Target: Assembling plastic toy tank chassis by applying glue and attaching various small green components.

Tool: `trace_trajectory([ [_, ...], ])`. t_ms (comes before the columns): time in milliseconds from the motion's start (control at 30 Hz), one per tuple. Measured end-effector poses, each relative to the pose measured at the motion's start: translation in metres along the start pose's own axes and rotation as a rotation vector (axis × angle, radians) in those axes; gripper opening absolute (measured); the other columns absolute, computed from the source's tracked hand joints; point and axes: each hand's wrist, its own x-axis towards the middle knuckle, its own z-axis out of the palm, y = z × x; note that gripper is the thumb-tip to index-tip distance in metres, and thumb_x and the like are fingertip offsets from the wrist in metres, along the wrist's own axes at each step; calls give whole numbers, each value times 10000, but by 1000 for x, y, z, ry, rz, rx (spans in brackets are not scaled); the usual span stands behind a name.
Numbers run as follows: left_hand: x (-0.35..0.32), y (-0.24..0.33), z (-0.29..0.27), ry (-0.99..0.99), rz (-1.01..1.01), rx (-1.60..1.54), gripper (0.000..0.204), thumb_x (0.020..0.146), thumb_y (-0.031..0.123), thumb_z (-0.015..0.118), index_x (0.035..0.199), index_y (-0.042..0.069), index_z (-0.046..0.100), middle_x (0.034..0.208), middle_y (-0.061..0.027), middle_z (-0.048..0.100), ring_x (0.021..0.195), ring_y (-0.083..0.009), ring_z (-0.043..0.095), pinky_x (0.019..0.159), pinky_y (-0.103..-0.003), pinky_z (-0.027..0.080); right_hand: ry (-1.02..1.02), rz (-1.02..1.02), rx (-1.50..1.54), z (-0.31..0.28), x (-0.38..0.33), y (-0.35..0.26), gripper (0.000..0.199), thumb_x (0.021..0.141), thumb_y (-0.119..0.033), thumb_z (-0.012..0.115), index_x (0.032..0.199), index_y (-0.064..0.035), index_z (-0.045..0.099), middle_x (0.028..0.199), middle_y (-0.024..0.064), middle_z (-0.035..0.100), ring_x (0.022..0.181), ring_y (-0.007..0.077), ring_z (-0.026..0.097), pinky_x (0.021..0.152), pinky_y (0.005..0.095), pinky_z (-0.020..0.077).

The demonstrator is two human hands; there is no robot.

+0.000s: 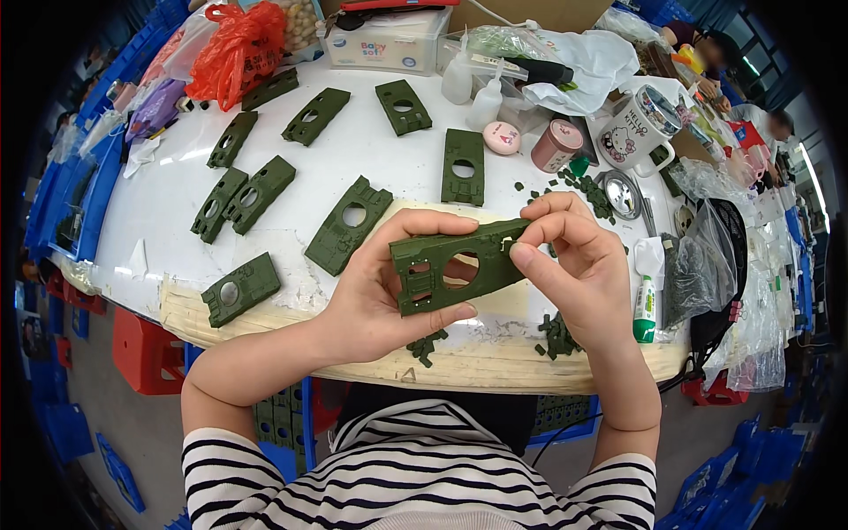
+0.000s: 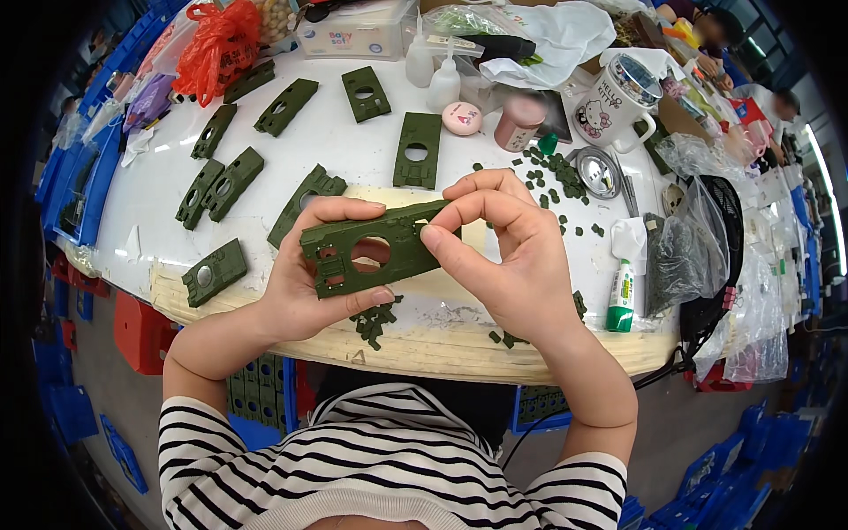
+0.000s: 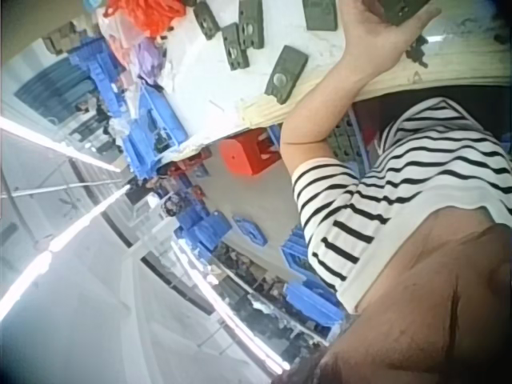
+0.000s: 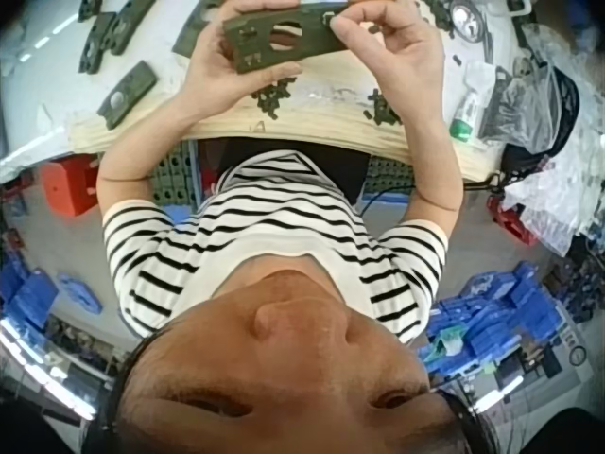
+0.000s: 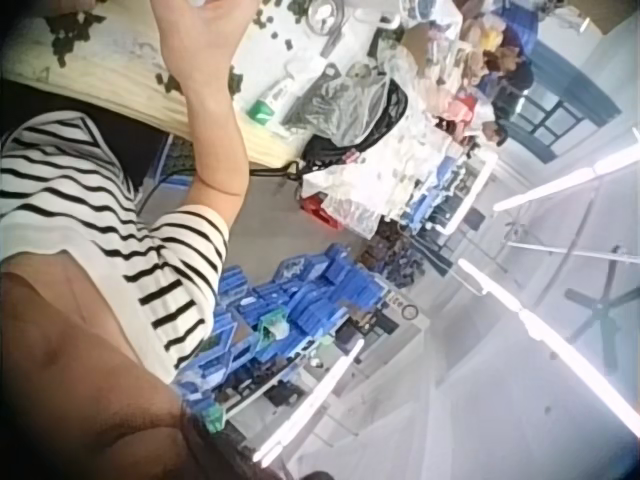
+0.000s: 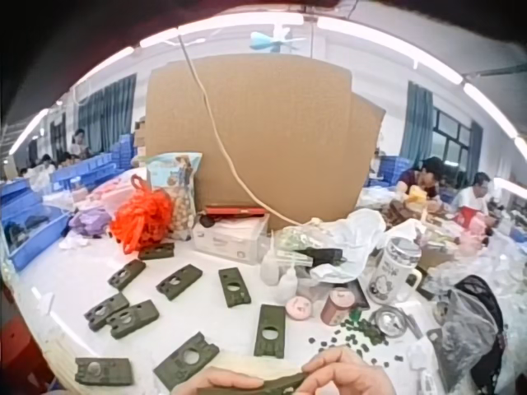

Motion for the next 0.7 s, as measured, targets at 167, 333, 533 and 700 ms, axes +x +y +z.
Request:
trace_trajectory([
  [167,0,-1,0,-1,8,0,588,764,-70,719,1270,44,444,1217,-65,497,1085,-147,578,913,-275,495,16,-14,-18,2,0,1,66,780,-75,704,815,-28,674,1043,76,537,1025,139,492,930,296,360],
  [333,-1,-2,0,-1,7,-6,587,763,-70,719,1269,44,446,1220,-67,493,1091,-151,576,915,-276,494,33,-34,-42,4,0,1,60,779,-76,703,802,-31,671,1022,72,544,1020,146,497,926,299,362],
  [533,-1,-3,0,-2,19,37,574,760,-75,718,1262,42,465,1235,-68,475,1100,-156,573,927,-275,491,61,-88,-120,5,0,2,60,773,-75,706,802,-38,668,1000,72,555,1004,152,508,914,303,370],
  [700,-1,-3,-1,-12,65,89,571,761,-76,717,1261,43,468,1235,-68,473,1100,-157,573,929,-273,491,65,-93,-133,5,-1,2,59,773,-69,703,802,-36,664,993,72,559,1004,152,511,913,303,372],
])
